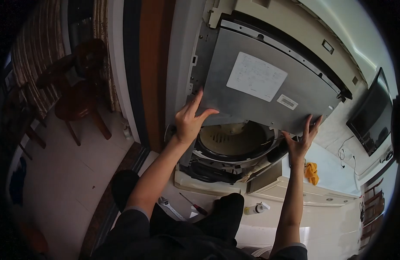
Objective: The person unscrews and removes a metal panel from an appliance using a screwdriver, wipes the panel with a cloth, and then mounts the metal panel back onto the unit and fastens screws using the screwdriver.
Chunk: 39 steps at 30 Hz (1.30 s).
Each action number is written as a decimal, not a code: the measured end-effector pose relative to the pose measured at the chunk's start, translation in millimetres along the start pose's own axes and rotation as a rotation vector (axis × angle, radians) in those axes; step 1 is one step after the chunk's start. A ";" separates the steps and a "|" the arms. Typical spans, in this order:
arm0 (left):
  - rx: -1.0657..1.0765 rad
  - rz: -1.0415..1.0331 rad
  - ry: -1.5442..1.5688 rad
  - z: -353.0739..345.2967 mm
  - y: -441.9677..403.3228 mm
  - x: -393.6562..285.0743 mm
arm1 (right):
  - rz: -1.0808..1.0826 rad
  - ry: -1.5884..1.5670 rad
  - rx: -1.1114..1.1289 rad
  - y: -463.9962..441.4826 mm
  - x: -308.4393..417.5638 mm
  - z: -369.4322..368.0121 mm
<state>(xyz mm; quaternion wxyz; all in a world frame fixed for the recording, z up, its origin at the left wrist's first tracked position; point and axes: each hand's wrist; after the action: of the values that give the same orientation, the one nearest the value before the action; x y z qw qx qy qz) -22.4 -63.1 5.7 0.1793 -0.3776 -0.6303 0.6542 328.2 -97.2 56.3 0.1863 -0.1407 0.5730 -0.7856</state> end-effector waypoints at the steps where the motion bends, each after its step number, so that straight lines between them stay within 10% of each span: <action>1: 0.003 -0.001 0.002 1.7 -0.7 0.0 | -0.003 0.002 0.000 0.3 0.3 0.1; 13: 0.061 0.136 0.025 0.0 8.2 -10.7 | 0.009 0.015 0.018 -0.9 2.2 1.7; 23: 0.282 -0.576 -0.246 -72.5 -44.6 -82.7 | 0.027 0.020 -0.002 -1.1 -0.3 -0.5; 39: 0.355 -0.602 -0.502 -73.0 -82.4 -71.1 | -0.017 -0.039 -0.187 33.1 -0.3 18.8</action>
<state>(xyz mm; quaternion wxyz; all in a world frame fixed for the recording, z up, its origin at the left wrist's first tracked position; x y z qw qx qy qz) 56.5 -51.7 109.7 0.2656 0.0310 -0.6140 0.7427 341.0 -122.1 30.4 0.1767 -0.1776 0.6387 -0.7275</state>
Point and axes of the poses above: each hand's wrist, its own y-axis away from the middle knuckle, its own z-axis out of the back of the hand, x = y × z, and after that the axes turned 2 degrees about z, right-handed
